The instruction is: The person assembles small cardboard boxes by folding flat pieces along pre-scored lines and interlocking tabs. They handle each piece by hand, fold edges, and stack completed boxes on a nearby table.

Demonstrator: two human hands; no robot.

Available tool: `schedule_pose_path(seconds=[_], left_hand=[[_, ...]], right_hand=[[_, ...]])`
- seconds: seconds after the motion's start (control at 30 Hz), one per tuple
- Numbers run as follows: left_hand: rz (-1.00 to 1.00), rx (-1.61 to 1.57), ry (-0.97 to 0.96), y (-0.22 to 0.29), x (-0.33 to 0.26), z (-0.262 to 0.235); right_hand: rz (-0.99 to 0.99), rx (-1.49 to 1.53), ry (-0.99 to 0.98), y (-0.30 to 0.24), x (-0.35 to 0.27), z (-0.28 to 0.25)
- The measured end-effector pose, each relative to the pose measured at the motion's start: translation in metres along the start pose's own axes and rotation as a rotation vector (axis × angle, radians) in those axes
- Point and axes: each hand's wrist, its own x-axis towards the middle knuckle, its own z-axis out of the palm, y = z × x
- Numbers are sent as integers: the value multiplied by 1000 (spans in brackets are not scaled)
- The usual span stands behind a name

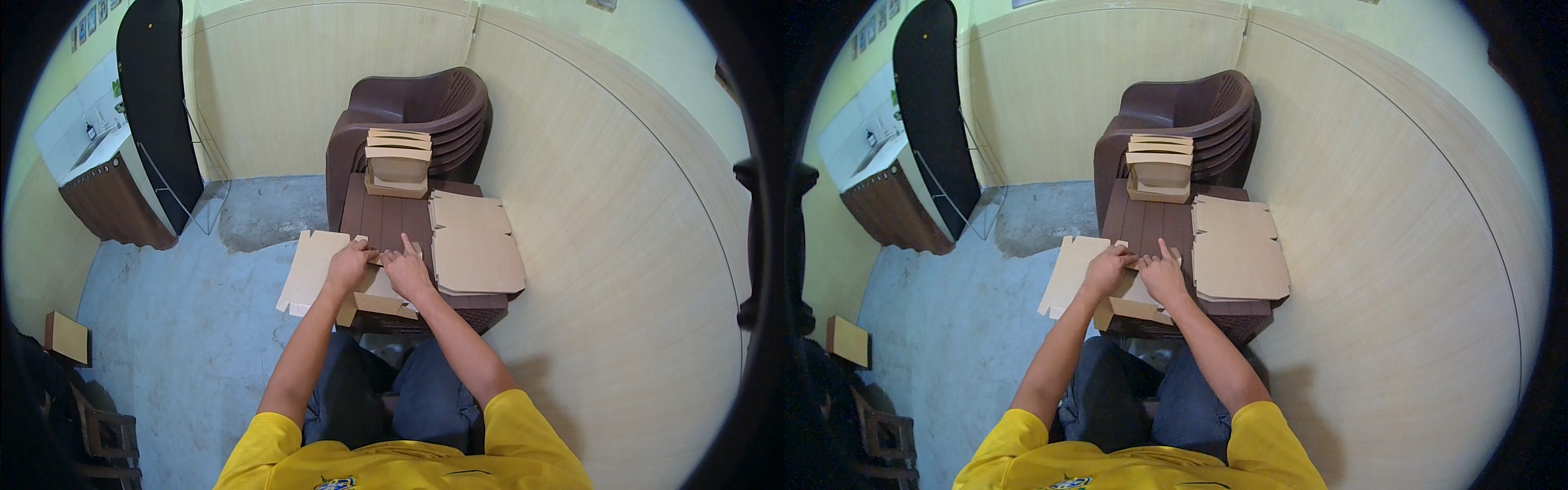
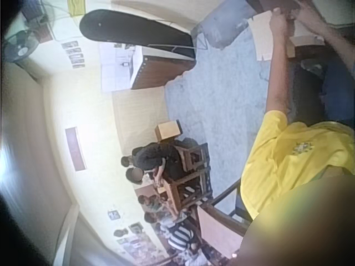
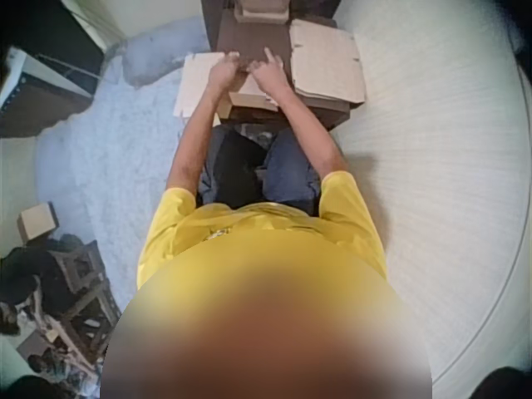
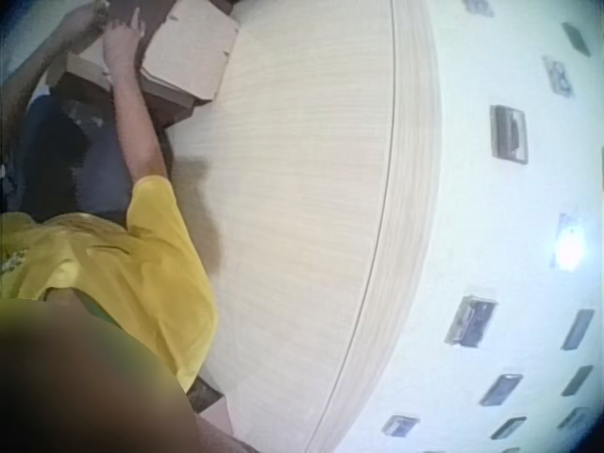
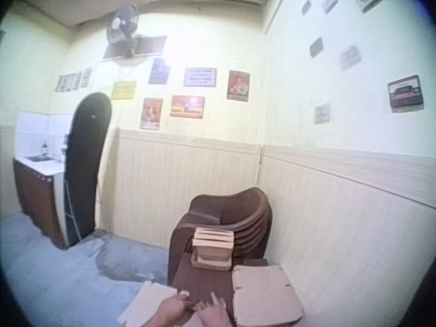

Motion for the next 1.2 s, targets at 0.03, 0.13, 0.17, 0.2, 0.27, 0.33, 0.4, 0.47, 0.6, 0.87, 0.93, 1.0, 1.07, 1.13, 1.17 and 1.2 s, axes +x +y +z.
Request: schedule_pose_path(seconds=[0.03,0.13,0.17,0.2,0.27,0.33,0.4,0.47,0.6,0.87,0.93,1.0,1.07,1.13,1.17,1.2], left_hand=[[12,25,-18,0,-4,2],[23,138,-72,-1,-12,10],[40,136,-40,-2,-15,14],[55,134,-10,-3,-18,17],[80,117,28,-6,-20,20],[83,98,16,-8,-19,22],[54,100,12,-5,-16,23],[38,111,-1,-4,-13,20],[12,117,-12,4,-18,12],[-48,123,-27,11,-24,2],[-61,126,-34,11,-24,2],[-62,115,-10,12,-24,2],[-82,128,-11,13,-24,1],[-106,160,-17,15,-26,0],[-107,154,-19,16,-27,0],[-108,152,-18,16,-27,0]], right_hand=[[21,19,-36,-3,-3,1],[71,86,-94,-7,-13,4],[81,150,-43,-5,-18,3],[108,197,-75,-3,-23,1],[152,361,-53,6,-28,-7],[198,410,-115,9,-25,-16],[223,356,-196,3,-14,-25],[261,320,-233,-7,-1,-29],[285,444,-173,-12,3,-21],[250,200,-20,0,-15,-4],[254,196,-8,-1,-16,-8],[266,169,-53,1,-16,-14],[262,170,-71,5,-21,-19],[275,155,-82,8,-25,-23],[279,143,-72,8,-28,-23],[270,91,-88,7,-29,-23]])
